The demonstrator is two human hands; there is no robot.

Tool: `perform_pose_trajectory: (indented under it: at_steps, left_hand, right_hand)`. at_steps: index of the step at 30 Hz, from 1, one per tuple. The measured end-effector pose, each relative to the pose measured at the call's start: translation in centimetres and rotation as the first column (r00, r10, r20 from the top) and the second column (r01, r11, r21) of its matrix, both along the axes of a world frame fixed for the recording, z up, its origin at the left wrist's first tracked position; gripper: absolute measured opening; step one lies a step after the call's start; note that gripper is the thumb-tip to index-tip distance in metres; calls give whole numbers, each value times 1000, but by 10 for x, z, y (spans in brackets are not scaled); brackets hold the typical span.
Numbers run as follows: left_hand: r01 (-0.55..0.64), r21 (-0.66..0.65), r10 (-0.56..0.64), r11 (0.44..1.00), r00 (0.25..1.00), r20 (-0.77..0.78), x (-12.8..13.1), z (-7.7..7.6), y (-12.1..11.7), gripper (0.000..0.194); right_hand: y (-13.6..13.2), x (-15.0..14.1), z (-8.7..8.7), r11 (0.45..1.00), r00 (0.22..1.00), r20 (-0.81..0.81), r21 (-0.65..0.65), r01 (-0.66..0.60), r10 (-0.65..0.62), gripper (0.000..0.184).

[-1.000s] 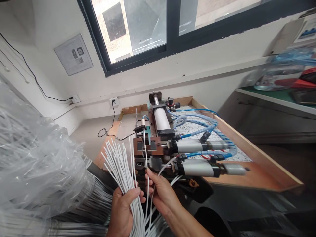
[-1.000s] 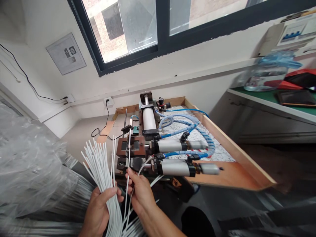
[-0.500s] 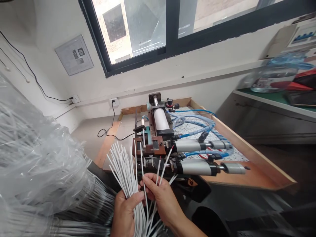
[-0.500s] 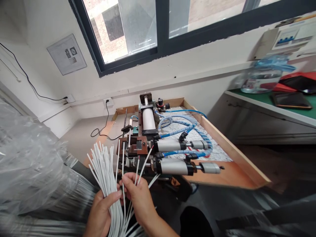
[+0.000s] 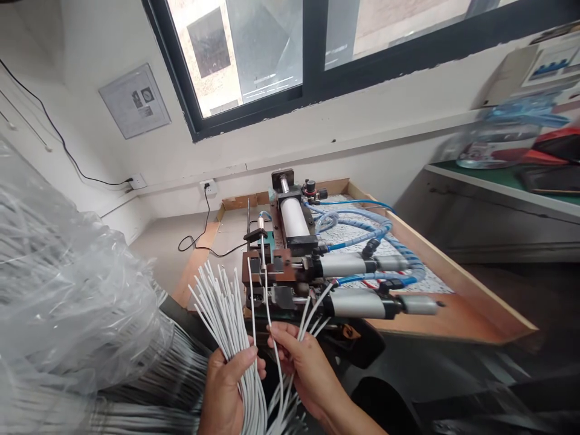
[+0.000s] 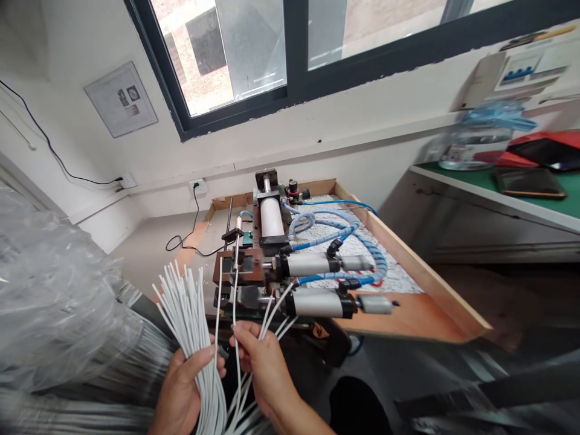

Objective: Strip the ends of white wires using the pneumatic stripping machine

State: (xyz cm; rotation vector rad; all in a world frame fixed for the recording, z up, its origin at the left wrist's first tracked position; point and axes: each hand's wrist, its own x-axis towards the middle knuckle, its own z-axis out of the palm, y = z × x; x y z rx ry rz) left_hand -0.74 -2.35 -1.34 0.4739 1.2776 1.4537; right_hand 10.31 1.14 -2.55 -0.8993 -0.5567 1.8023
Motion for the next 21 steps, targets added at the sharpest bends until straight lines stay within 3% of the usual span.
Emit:
perform_pose_trajectory:
  at_steps: [6,13,21]
  left_hand:
    - [41,3,-42,999,999,26,1,-3,-3,16]
    - [23,-5,-23,1000,1000,21,-1,-6,-6,17]
    - [-22,-34,20,999,998,-54,1,-7,-7,17]
  right_hand:
    - [9,-6,8,980,977,-81,30,-196,198,25]
    - [-7,-3,2,990,995,58,108,-85,79,25]
    - [-12,3,-3,997,994,79,17,-75,74,27]
